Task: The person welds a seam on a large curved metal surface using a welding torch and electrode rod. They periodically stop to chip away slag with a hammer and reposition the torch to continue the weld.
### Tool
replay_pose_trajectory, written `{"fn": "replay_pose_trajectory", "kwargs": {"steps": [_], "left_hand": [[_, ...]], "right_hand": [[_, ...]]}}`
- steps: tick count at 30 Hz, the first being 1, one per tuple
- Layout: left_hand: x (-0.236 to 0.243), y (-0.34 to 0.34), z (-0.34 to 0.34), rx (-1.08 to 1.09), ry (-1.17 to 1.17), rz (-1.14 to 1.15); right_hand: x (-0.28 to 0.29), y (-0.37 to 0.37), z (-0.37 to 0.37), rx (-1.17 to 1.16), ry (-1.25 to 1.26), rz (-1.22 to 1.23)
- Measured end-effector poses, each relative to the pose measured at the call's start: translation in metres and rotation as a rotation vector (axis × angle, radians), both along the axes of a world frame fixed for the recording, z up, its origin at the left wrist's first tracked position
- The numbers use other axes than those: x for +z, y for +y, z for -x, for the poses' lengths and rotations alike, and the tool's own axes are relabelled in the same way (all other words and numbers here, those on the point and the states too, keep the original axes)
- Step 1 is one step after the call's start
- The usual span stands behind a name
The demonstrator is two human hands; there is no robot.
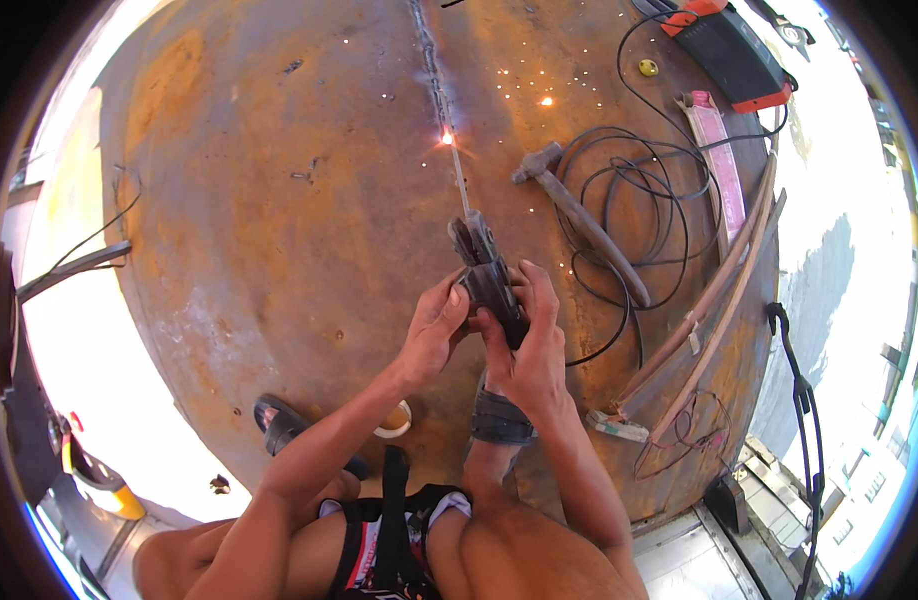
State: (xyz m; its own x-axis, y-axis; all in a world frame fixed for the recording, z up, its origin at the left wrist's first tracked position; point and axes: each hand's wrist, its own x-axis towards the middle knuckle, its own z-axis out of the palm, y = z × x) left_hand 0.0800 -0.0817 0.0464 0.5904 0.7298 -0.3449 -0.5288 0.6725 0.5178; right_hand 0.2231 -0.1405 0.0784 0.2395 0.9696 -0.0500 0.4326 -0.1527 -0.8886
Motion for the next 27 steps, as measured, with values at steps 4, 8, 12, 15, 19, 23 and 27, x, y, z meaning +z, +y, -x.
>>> {"fn": "replay_pose_trajectory", "kwargs": {"steps": [4,8,12,15,19,23,27], "left_hand": [[0.011,-0.016,-0.018,0.174,0.378,-0.164],[0.005,-0.026,-0.008,0.301,0.37,-0.171],[0.005,-0.038,0.005,0.329,0.332,-0.129],[0.004,-0.049,0.009,0.329,0.354,-0.134],[0.007,-0.058,0.021,0.324,0.413,-0.165],[0.004,-0.067,0.034,0.332,0.479,-0.182],[-0.001,-0.073,0.05,0.315,0.559,-0.219]], "right_hand": [[0.042,0.019,-0.01,0.187,-0.138,0.165],[0.09,0.052,-0.051,0.223,-0.336,0.054],[0.046,0.092,-0.138,0.184,-0.669,0.452],[-0.013,0.079,-0.168,0.409,-0.903,0.484],[-0.068,0.061,-0.166,0.27,-0.915,0.314],[-0.045,0.067,-0.142,0.2,-0.643,0.294],[0.007,0.095,-0.101,0.243,-0.256,0.213]]}}
